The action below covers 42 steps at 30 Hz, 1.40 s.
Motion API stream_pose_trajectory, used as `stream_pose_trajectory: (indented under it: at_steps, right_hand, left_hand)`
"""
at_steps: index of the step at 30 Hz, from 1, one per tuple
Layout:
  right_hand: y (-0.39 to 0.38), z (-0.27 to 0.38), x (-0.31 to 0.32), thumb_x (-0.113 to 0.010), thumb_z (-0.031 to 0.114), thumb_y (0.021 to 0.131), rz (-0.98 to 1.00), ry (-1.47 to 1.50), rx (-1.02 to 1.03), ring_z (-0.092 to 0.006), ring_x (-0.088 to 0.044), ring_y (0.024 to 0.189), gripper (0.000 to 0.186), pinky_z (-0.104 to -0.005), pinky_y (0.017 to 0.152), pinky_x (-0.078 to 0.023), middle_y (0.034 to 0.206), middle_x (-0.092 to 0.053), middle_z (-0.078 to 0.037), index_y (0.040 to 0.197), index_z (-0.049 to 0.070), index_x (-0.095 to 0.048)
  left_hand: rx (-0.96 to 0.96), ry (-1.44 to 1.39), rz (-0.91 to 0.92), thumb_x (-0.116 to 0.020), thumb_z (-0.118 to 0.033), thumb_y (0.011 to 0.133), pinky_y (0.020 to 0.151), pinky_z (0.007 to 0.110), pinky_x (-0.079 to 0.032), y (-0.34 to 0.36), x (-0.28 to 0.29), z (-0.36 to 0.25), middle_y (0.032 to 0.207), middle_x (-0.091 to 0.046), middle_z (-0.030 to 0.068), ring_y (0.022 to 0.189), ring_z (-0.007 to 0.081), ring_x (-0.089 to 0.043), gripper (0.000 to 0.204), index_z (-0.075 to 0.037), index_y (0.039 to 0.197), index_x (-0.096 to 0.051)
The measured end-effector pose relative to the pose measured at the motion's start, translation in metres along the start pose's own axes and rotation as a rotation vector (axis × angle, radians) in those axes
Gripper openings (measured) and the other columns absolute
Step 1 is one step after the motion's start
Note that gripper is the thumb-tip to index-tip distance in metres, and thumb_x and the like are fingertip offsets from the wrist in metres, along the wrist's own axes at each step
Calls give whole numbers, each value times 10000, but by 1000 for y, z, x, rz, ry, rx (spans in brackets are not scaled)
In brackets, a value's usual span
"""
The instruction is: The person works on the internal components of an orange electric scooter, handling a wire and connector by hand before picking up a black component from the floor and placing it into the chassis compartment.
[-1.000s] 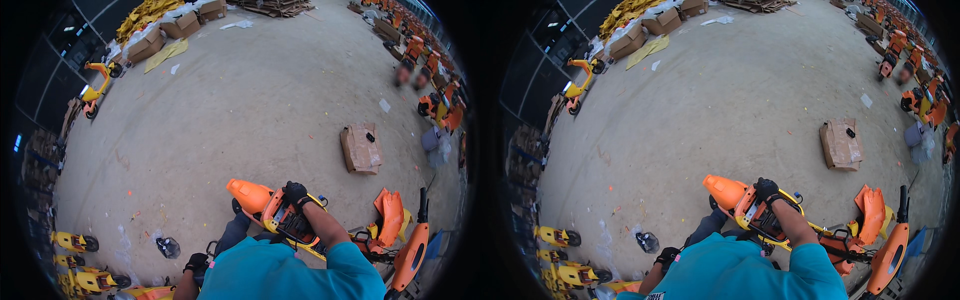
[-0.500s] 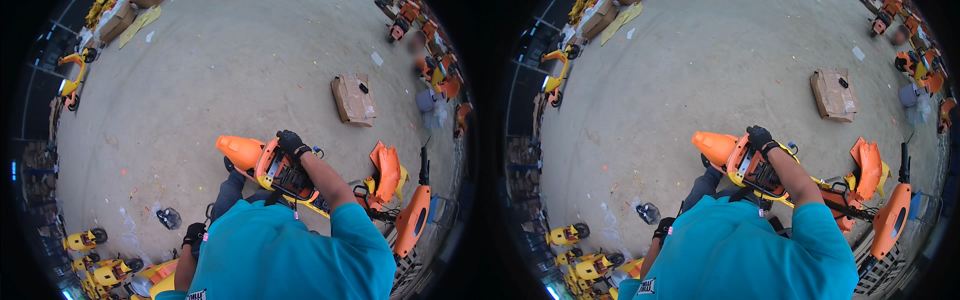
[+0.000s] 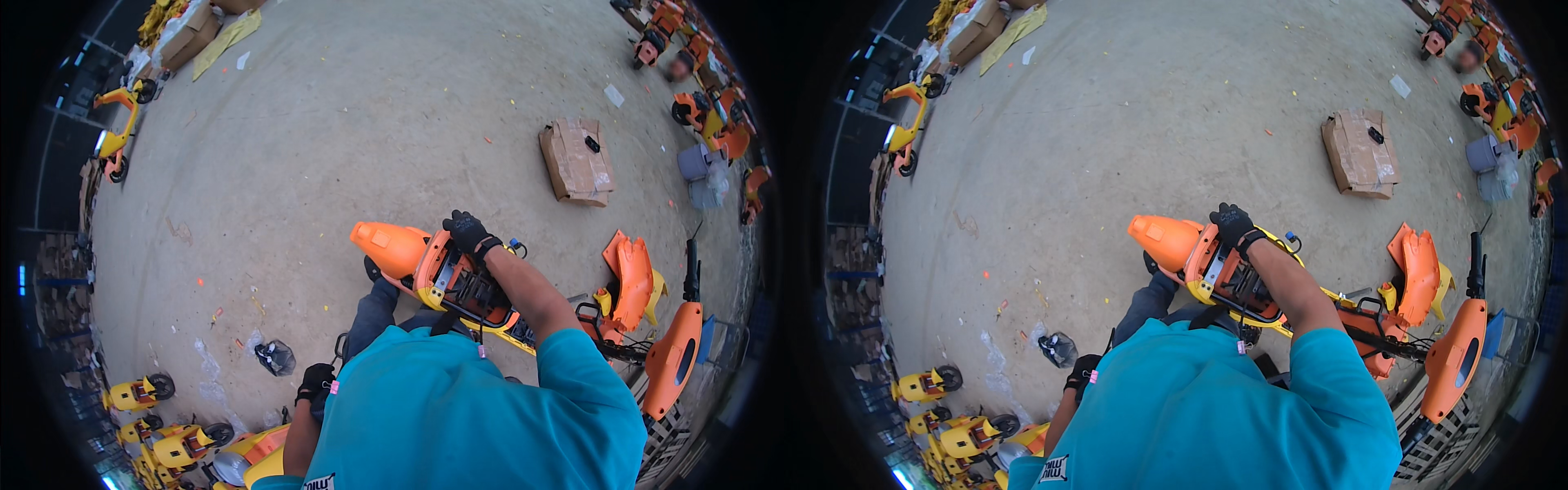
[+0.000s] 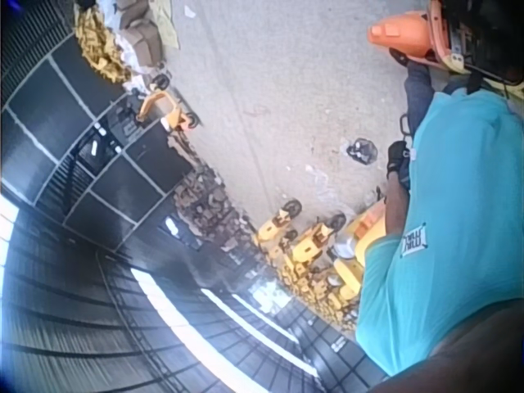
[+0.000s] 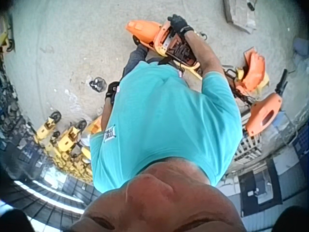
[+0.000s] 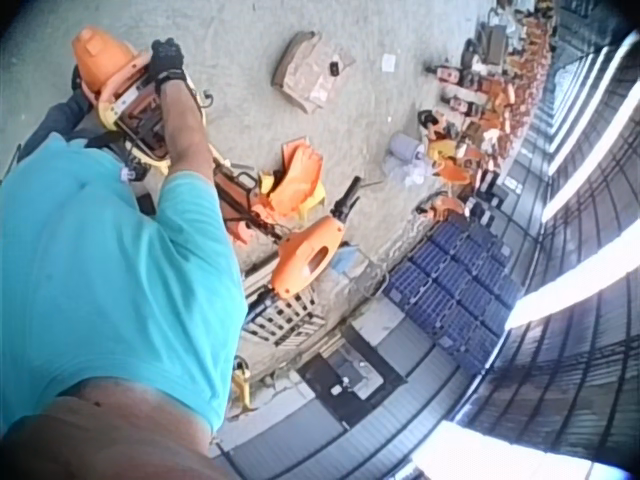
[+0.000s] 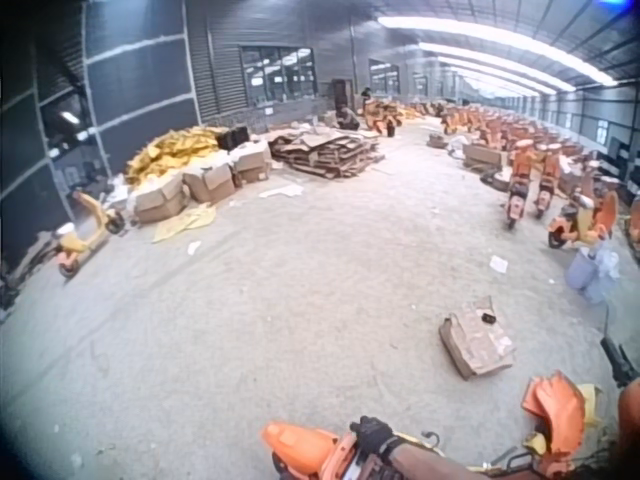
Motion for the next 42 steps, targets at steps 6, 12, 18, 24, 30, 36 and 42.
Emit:
stream_pose_trajectory:
  at_steps: [6, 12, 18, 24, 30, 36, 42]
  right_hand:
    - [1, -31, -10, -546, 348, 825, 74, 126, -344, -331, -590, 892, 282, -429, 756, -471, 912, -609, -170, 939, 92, -573]
    - [2, -19, -12, -589, 276, 764, -4, 16, -108, -326, -572, 901, 210, -430, 744, -469, 935, -582, -132, 883, 103, -588]
    - [-6, 12, 11, -608, 125, 671, -122, -30, 72, -310, -524, 868, 166, -428, 697, -449, 881, -531, -106, 834, 105, -585]
    - [-8, -22, 1, -616, 184, 720, -106, 176, -119, -339, -531, 893, 168, -423, 742, -464, 938, -536, -118, 860, 98, -582]
    - [-54, -67, -2, -539, 200, 804, -356, 473, -183, -333, -573, 769, 198, -389, 690, -463, 833, -607, -141, 934, 59, -592]
    - [-115, -66, -70, -588, 118, 754, -211, 424, -82, -330, -588, 770, 459, -390, 729, -485, 842, -616, -105, 1211, 110, -540]
    - [-130, -55, -109, -576, 109, 845, -266, 1885, -709, -99, -531, 620, 122, -242, 567, -468, 748, -555, -10, 950, 50, -559]
  left_hand:
    - [35, -26, 52, -635, -286, 684, 755, 375, -500, 1, -19, 14, 932, -663, 106, 890, 262, -625, 328, -80, 935, -675]
    - [35, -51, 52, -634, -288, 679, 761, 375, -499, 0, -21, 19, 934, -663, 105, 895, 261, -624, 324, -83, 927, -677]
    - [60, -71, 47, -638, -298, 672, 783, 375, -491, 1, -2, 9, 952, -660, 110, 913, 271, -618, 338, -82, 930, -676]
    - [-49, -1, -29, -623, -228, 707, 749, 362, -498, -9, -6, 17, 914, -658, 118, 863, 264, -626, 285, -62, 935, -665]
    - [321, -554, -61, -563, -89, 773, 576, 306, -501, -15, 41, 24, 757, -637, 91, 643, 200, -624, 203, -29, 954, -632]
    - [612, -1030, -95, -546, -77, 837, 473, 301, -488, 9, 95, 45, 660, -596, 71, 532, 179, -584, 151, -70, 966, -622]
    - [526, -1043, -50, -520, -76, 846, 439, 251, -459, 94, 176, -8, 653, -557, 44, 513, 127, -547, 155, -28, 975, -593]
Point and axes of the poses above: each hand's wrist, its own y-axis towards the middle knuckle, its own x-axis out of the back of the hand, z = x × y, the point moved 8 cm from there along y, towards the middle knuckle
